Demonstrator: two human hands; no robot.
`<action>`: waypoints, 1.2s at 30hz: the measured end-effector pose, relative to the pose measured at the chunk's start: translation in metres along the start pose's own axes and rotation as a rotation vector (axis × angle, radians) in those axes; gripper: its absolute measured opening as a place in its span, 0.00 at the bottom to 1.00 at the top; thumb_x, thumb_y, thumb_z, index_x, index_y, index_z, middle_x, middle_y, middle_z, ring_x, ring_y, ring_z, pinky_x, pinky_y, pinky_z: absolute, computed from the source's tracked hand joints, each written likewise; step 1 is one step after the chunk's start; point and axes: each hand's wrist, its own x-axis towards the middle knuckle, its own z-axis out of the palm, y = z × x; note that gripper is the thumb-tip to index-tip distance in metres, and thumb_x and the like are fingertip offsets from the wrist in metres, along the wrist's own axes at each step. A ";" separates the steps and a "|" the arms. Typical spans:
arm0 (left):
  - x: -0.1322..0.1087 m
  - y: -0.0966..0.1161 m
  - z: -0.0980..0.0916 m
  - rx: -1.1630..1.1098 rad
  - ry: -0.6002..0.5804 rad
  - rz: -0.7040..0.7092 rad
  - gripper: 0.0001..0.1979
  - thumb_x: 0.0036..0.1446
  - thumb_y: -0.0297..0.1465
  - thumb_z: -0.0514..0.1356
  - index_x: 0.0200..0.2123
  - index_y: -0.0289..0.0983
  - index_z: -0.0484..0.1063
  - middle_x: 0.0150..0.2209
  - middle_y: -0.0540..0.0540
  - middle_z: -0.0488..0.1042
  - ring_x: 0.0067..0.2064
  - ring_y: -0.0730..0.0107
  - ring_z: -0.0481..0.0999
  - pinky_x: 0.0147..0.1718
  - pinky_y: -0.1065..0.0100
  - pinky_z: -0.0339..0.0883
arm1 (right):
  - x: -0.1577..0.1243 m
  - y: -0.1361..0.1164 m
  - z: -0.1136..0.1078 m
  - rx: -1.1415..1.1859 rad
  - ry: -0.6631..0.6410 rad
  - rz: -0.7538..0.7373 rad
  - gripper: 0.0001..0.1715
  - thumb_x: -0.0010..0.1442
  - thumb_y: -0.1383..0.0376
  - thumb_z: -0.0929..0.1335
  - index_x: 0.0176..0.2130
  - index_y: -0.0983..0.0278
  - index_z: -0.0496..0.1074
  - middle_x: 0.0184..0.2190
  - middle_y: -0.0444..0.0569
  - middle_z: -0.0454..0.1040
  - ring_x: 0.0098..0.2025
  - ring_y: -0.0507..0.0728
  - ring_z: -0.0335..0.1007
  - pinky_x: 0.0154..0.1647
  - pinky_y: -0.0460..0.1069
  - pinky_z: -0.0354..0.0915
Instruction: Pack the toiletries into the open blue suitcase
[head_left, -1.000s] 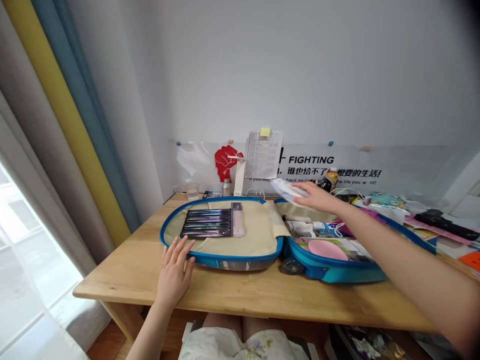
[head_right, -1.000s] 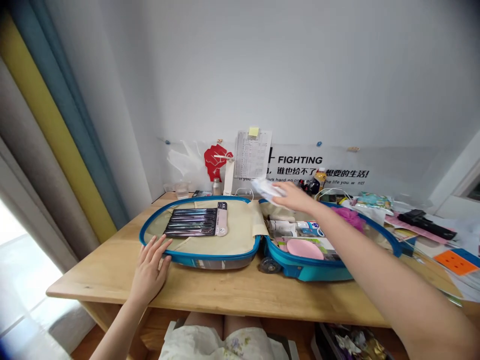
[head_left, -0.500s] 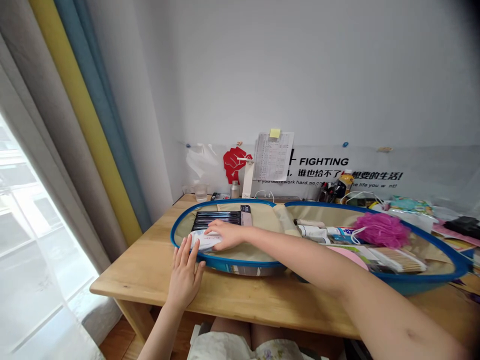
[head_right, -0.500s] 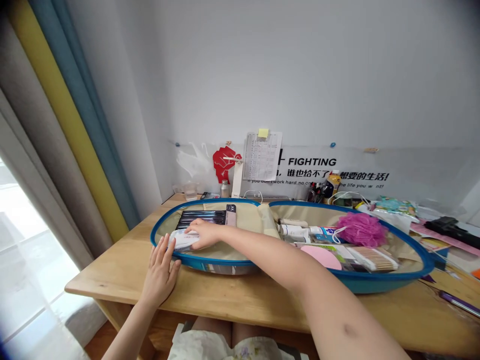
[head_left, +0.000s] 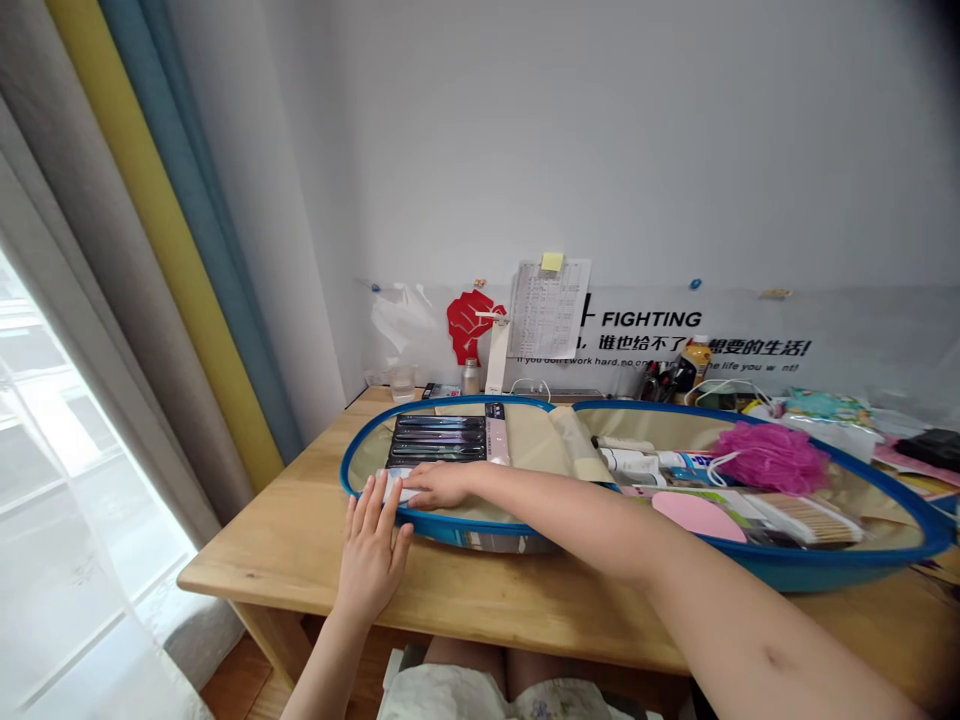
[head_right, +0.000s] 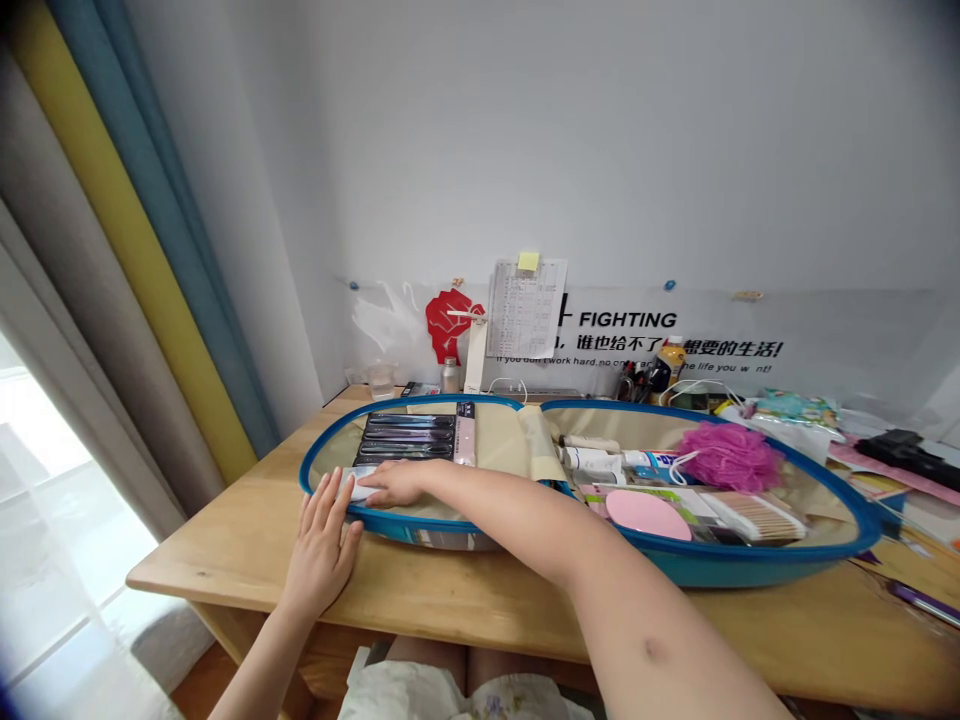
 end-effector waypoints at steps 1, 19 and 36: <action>0.000 0.000 0.000 -0.001 -0.005 -0.005 0.30 0.66 0.35 0.48 0.69 0.41 0.44 0.68 0.38 0.52 0.69 0.56 0.48 0.65 0.49 0.44 | 0.002 0.001 0.001 -0.007 -0.002 0.014 0.34 0.63 0.53 0.64 0.65 0.59 0.59 0.63 0.55 0.63 0.65 0.63 0.56 0.64 0.59 0.53; 0.002 0.000 0.000 -0.020 0.013 0.012 0.29 0.66 0.35 0.48 0.69 0.43 0.45 0.67 0.39 0.55 0.69 0.55 0.49 0.64 0.48 0.45 | 0.005 -0.002 0.007 -0.012 -0.020 0.119 0.31 0.65 0.50 0.60 0.64 0.54 0.59 0.66 0.48 0.57 0.69 0.65 0.48 0.67 0.65 0.45; 0.002 0.001 -0.001 -0.064 0.006 -0.023 0.28 0.65 0.35 0.48 0.68 0.45 0.49 0.66 0.42 0.57 0.68 0.55 0.51 0.65 0.48 0.45 | -0.235 0.039 -0.100 -0.033 0.314 0.599 0.26 0.59 0.54 0.64 0.54 0.59 0.72 0.56 0.52 0.71 0.57 0.62 0.67 0.61 0.58 0.60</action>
